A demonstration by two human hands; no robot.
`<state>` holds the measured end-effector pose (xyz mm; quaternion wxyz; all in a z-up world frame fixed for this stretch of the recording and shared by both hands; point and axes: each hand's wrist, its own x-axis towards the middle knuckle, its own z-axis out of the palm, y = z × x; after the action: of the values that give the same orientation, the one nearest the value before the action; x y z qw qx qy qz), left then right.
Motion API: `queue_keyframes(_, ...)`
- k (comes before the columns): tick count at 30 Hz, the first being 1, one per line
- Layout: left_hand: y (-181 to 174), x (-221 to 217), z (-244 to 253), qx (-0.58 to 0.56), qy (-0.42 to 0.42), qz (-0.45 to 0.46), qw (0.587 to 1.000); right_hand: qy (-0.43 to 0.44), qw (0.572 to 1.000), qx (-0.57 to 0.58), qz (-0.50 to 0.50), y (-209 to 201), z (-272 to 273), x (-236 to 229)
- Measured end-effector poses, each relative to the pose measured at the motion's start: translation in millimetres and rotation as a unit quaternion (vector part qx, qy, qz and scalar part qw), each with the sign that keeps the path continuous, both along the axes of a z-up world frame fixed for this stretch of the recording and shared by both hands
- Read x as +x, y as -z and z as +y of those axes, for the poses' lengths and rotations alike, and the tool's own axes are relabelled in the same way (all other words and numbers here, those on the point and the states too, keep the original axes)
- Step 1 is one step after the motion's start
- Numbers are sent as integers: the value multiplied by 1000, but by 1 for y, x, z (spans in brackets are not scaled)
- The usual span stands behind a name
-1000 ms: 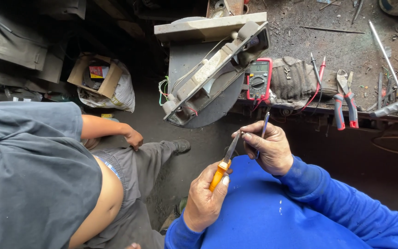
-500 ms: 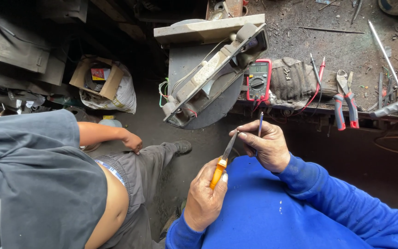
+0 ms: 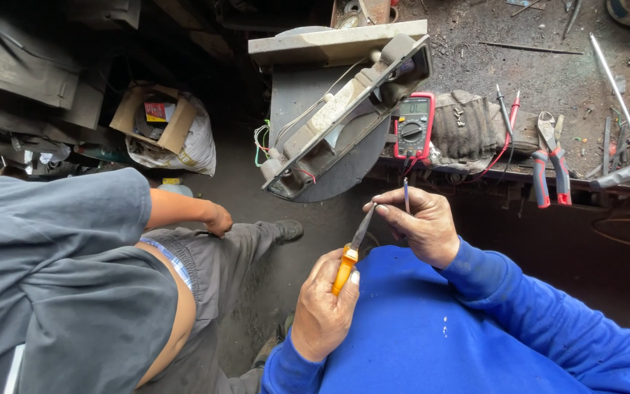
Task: The person uses pliers to strip the insulation from a wire and then uses a screwdriver to work on a disassembled electronic device on a workbench. Another person is present in the background.
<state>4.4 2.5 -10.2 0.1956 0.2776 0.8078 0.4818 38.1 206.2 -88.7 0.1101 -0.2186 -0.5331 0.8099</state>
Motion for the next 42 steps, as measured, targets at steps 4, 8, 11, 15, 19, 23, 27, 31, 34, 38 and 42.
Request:
queue_keyframes(4,6,1,0,2,-17,0,1000,9,1000,17,1,2,0,-2)
queue_keyframes(8,12,-3,10,20,-135,-47,990,10,998,61,19,4,-1,2)
queue_keyframes(11,15,-10,26,79,-204,-164,962,-19,993,100,59,-1,-6,7)
queue_keyframes(15,27,-16,47,218,-175,-167,945,11,991,58,123,-6,-18,4)
queue_keyframes(19,22,-17,49,235,-163,-176,942,7,985,107,133,-24,-16,3)
queue_keyframes(23,23,-16,49,237,-144,-182,943,-17,956,250,154,-38,-10,6)
queue_keyframes(27,17,-19,50,230,-111,-193,947,-29,944,279,174,-47,-9,7)
queue_keyframes(31,22,-31,40,221,-65,-224,947,-49,953,236,183,-50,-5,10)
queue_keyframes(34,14,-35,41,213,-31,-273,938,-30,964,198,173,-40,-7,12)
queue_keyframes(38,9,-31,47,210,-42,-263,941,-6,952,230,201,-39,-5,12)
queue_keyframes(42,14,-21,55,215,-86,-253,939,20,944,257,208,-42,-7,14)
